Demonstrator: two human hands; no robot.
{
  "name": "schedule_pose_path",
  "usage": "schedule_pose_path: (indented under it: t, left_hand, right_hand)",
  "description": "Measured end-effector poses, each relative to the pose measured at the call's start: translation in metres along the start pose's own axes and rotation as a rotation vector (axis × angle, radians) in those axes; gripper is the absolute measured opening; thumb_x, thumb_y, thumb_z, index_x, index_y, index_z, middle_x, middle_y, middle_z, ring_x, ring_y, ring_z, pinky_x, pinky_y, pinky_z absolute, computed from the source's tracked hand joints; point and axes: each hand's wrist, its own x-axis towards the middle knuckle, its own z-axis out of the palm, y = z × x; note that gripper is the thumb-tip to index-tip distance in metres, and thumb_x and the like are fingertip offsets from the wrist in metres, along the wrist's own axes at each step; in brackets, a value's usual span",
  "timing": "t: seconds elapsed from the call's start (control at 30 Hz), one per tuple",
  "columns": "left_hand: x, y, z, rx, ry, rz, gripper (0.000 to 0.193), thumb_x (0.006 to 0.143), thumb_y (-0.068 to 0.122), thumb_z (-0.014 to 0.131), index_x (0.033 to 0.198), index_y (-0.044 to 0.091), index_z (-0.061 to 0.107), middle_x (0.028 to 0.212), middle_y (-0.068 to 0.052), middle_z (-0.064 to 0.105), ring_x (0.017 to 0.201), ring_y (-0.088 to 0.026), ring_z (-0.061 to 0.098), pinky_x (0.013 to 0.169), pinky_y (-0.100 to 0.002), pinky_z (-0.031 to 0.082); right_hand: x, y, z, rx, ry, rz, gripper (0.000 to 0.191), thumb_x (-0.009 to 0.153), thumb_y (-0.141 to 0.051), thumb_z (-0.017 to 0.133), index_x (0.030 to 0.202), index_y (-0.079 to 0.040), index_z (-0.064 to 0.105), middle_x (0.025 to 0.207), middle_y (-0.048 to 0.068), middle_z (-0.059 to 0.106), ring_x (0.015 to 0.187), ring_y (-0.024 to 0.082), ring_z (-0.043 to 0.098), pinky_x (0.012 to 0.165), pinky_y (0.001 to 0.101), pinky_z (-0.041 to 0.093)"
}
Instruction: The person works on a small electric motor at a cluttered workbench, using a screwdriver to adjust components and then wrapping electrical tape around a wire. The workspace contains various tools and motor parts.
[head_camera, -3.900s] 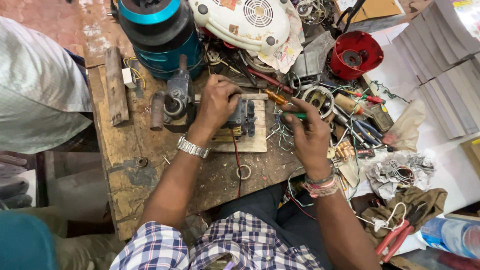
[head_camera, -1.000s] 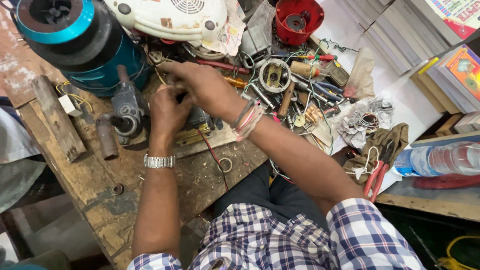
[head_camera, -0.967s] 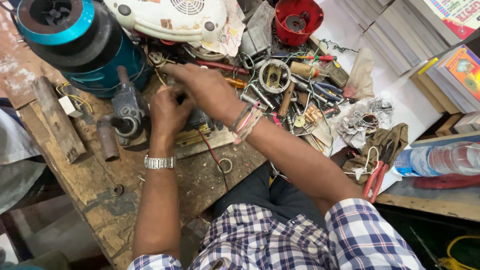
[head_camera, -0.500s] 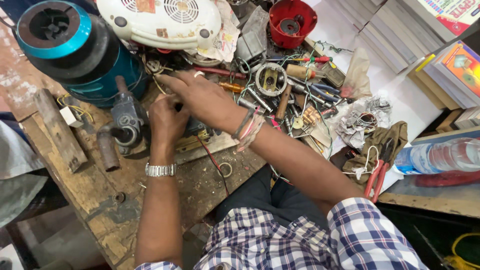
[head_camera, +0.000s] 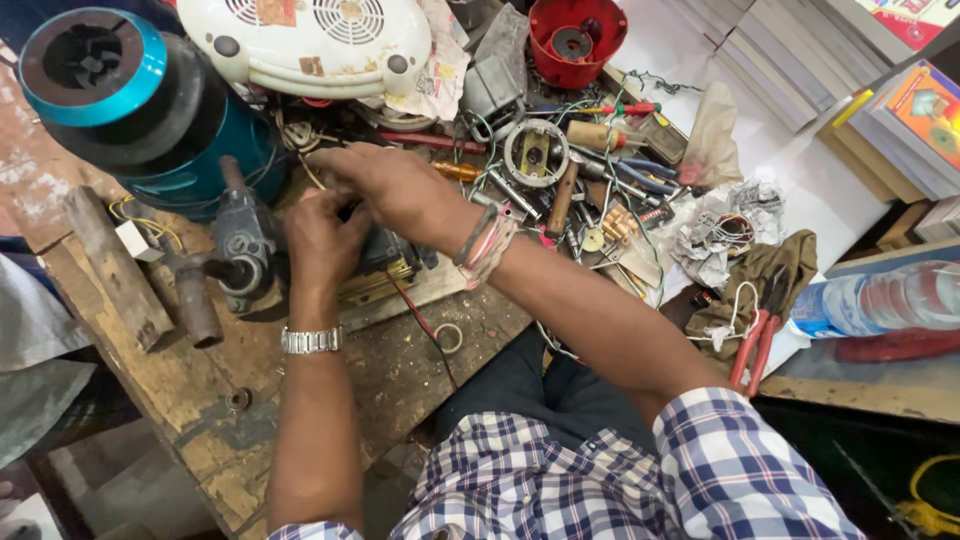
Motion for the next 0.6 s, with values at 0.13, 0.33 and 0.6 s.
schedule_pose_path:
  t: [0.13,0.33,0.6]
  left_hand:
    - [0.0004,0.0002,-0.0012,0.021,-0.014,-0.054,0.024,0.082,0.022,0.083,0.101,0.008,0.081,0.091,-0.021,0.073,0.079,-0.036,0.07,0.071,-0.046,0.053]
    - [-0.0012,-0.0062,0.0036,-0.007,0.041,0.031,0.024,0.082,0.021,0.082,0.101,0.007,0.08,0.097,-0.019,0.075,0.087,-0.035,0.072,0.077,-0.045,0.055]
    - [-0.0004,-0.0002,0.001,-0.075,0.048,-0.005,0.024,0.081,0.021,0.08,0.099,0.005,0.078,0.095,-0.021,0.073,0.089,-0.036,0.07,0.078,-0.045,0.054]
  right_hand:
    - [0.0017,-0.0005,-0.0019,-0.279,-0.034,0.063,0.051,0.095,-0.011,0.063,0.144,-0.019,0.055,0.114,0.012,0.069,0.101,0.033,0.071,0.085,0.0457,0.055]
    - [0.002,-0.0017,-0.0031,-0.043,0.033,-0.029,0.062,0.082,-0.002,0.064,0.142,-0.016,0.054,0.117,0.009,0.071,0.107,0.03,0.072,0.089,0.0397,0.058]
    - [0.0083,-0.01,-0.0082,0.09,0.083,-0.175,0.056,0.086,0.003,0.058,0.14,-0.011,0.053,0.122,0.016,0.069,0.109,0.033,0.071,0.092,0.0397,0.059]
